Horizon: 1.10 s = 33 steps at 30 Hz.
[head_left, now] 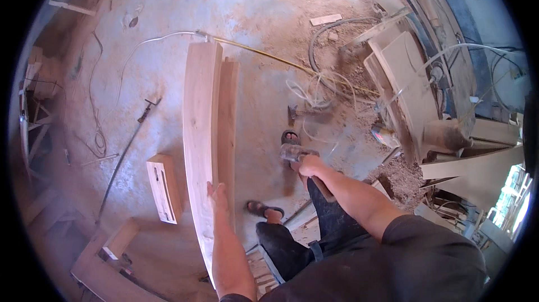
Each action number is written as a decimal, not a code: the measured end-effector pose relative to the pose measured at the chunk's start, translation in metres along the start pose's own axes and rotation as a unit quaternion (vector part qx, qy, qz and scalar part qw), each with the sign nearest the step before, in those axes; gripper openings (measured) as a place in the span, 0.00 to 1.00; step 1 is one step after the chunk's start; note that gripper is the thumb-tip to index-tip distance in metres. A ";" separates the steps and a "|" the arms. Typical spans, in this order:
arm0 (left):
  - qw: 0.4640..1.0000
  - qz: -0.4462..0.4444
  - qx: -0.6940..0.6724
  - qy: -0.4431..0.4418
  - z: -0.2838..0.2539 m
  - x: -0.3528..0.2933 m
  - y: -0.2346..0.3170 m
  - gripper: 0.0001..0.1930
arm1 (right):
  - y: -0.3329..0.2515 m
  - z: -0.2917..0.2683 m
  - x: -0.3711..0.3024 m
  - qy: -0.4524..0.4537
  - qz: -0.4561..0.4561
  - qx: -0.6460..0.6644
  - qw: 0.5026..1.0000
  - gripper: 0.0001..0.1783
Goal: The person assembles a wooden headboard by fitting a carved central panel into a frame and securing it with wooden dowels. They use a hammer to tap the dowels into place and a chisel to adjust the fit of the wood pieces. The process involves repeated alignment and adjustment of the components to ensure a proper fit.
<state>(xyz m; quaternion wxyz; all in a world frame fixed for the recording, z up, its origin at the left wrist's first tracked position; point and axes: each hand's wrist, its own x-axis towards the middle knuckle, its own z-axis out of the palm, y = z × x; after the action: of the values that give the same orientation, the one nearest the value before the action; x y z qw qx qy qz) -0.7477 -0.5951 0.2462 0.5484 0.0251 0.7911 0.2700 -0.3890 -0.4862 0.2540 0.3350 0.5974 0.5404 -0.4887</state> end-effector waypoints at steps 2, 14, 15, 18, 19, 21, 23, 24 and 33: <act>0.996 0.017 0.084 -0.006 -0.017 0.043 -0.005 0.42 | -0.016 -0.038 0.019 0.029 0.012 0.048 0.998 0.20; 0.954 0.130 0.235 0.134 0.110 0.014 0.183 0.46 | 0.012 -0.278 0.160 0.046 0.029 0.210 0.976 0.22; 0.939 0.145 0.253 0.182 0.108 0.033 0.195 0.47 | -0.004 -0.301 0.170 0.074 -0.001 0.175 0.982 0.21; 0.905 0.170 0.321 0.221 0.121 0.065 0.254 0.52 | -0.034 -0.364 0.190 0.091 -0.037 0.121 0.988 0.16; 0.895 0.181 0.341 0.225 0.128 0.077 0.284 0.54 | -0.048 -0.382 0.198 0.087 -0.026 0.134 0.987 0.15; 0.899 0.193 0.351 0.176 0.140 0.107 0.314 0.57 | -0.054 -0.410 0.228 0.124 -0.030 0.129 0.983 0.14; 0.905 0.172 0.364 0.140 0.158 0.129 0.337 0.59 | -0.035 -0.419 0.270 0.189 -0.064 0.088 0.976 0.13; 0.905 0.139 0.375 0.144 0.162 0.133 0.346 0.59 | -0.048 -0.431 0.278 0.157 -0.048 0.046 0.985 0.14; 0.895 0.147 0.396 0.142 0.155 0.148 0.345 0.63 | -0.107 -0.499 0.312 0.173 -0.019 -0.094 0.980 0.13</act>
<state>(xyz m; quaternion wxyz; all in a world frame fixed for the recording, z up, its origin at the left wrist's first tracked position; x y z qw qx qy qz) -0.7588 -0.1891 0.2372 0.3292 0.3176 0.8892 0.0129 -0.4020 0.0971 0.1210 0.2818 0.6287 0.6445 -0.3316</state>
